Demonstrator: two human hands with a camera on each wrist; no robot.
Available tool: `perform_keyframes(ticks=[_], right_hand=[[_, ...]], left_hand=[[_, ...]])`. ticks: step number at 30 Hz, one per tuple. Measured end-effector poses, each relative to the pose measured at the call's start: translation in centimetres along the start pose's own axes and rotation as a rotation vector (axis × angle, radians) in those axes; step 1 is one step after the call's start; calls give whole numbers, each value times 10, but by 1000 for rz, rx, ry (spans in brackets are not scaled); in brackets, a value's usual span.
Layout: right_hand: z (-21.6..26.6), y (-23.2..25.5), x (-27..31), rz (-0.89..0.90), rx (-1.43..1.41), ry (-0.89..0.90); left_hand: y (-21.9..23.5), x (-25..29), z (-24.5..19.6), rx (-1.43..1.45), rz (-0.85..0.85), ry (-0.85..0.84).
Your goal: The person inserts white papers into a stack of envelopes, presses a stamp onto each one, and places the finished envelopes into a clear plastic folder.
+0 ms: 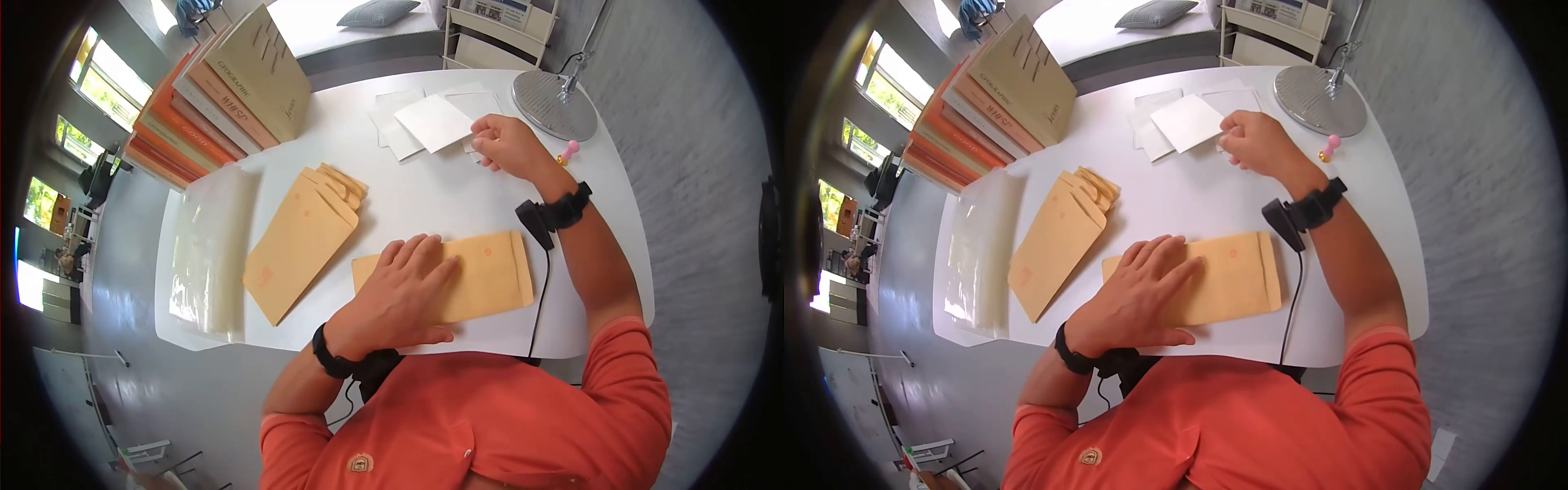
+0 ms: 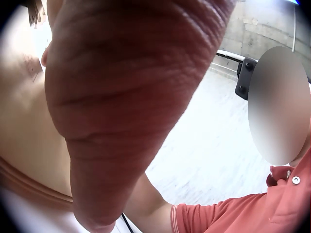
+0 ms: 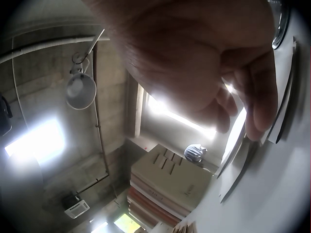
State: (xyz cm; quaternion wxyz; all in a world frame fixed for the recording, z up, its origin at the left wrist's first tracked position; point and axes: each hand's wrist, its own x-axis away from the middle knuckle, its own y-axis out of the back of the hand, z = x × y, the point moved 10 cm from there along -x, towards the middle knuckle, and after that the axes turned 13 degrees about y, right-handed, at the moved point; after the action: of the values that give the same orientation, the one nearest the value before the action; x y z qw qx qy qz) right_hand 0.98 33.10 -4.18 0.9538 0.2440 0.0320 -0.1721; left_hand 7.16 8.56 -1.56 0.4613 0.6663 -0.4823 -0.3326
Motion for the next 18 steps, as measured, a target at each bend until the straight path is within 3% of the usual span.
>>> perform_keyframes(ticks=[4, 7, 9, 11, 14, 18], right_hand=[[-7, 14, 19, -46, 14, -2], [-14, 12, 24, 23, -29, 14], [-7, 17, 21, -15, 1, 154], [-10, 23, 20, -38, 9, 153], [-3, 31, 20, -64, -8, 167], [41, 46, 32, -89, -90, 204]], left_hand=[[-5, -8, -2, 27, 20, 12], [-8, -14, -3, 60, 59, 27], [-8, -14, -3, 61, 79, 45], [-5, -14, -2, 60, 97, 58], [5, -13, 3, 97, 71, 69], [36, -6, 8, 119, -99, 87]])
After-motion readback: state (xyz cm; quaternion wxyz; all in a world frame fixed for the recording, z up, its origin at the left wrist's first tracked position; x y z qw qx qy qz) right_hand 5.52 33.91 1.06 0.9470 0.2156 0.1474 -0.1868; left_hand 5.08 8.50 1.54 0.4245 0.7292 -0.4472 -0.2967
